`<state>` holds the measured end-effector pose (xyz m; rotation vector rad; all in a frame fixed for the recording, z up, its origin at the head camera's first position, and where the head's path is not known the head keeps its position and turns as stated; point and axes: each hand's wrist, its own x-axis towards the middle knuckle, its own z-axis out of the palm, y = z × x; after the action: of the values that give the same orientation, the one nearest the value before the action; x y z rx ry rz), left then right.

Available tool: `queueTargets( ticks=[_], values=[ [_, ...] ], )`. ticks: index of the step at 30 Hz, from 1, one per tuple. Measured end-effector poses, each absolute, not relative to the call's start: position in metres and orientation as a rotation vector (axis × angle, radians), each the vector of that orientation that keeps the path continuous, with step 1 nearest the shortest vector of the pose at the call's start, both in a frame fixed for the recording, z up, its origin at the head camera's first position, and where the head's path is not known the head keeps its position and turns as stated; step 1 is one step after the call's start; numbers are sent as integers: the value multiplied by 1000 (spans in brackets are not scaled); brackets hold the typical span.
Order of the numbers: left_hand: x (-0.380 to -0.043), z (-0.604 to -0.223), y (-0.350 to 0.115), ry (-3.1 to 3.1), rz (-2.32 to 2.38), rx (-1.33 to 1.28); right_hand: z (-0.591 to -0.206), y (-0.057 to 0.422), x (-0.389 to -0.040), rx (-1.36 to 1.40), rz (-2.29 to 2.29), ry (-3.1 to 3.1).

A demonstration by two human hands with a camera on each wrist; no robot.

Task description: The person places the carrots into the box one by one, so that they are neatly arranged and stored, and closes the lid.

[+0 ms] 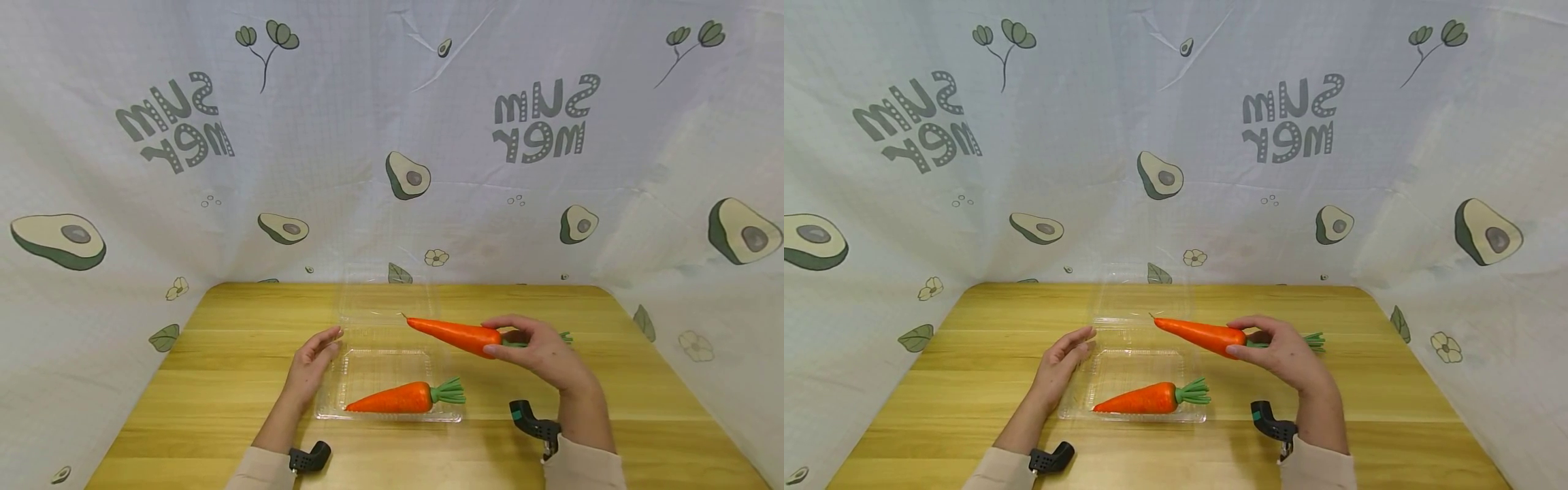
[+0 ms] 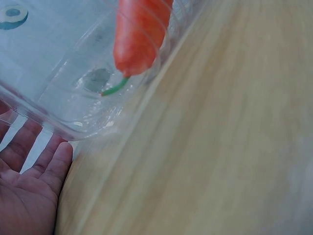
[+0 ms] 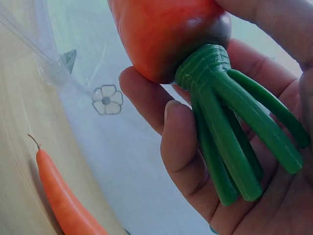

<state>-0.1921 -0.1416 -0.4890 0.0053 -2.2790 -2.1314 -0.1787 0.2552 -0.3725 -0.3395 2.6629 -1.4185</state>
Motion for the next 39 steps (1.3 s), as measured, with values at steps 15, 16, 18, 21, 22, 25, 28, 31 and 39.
queueTargets(
  ticks=[15, 16, 18, 21, 22, 25, 28, 31, 39],
  values=[
    [-193, -491, -141, -2266, -2090, -43, -372, 240, -181, -349, -1446, 2689],
    [-193, -491, -141, -2261, -2098, -47, -372, 239, -181, -350, -1441, 2689],
    [-193, -491, -141, -2254, -2109, -58, -372, 237, -182, -359, -1431, 2685],
    [-193, -490, -141, -2248, -2123, -58, -373, 233, -183, -371, -1417, 2677],
    [-193, -490, -141, -2247, -2124, -59, -373, 232, -183, -375, -1414, 2676],
    [-193, -490, -141, -2247, -2125, -55, -374, 228, -184, -399, -1416, 2666],
    [-193, -491, -141, -2246, -2128, -52, -376, 225, -184, -426, -1425, 2648],
    [-193, -491, -141, -2247, -2128, -49, -377, 222, -184, -454, -1442, 2623],
    [-193, -491, -141, -2237, -2136, -63, -380, 214, -185, -549, -1430, 2617]
  ],
)
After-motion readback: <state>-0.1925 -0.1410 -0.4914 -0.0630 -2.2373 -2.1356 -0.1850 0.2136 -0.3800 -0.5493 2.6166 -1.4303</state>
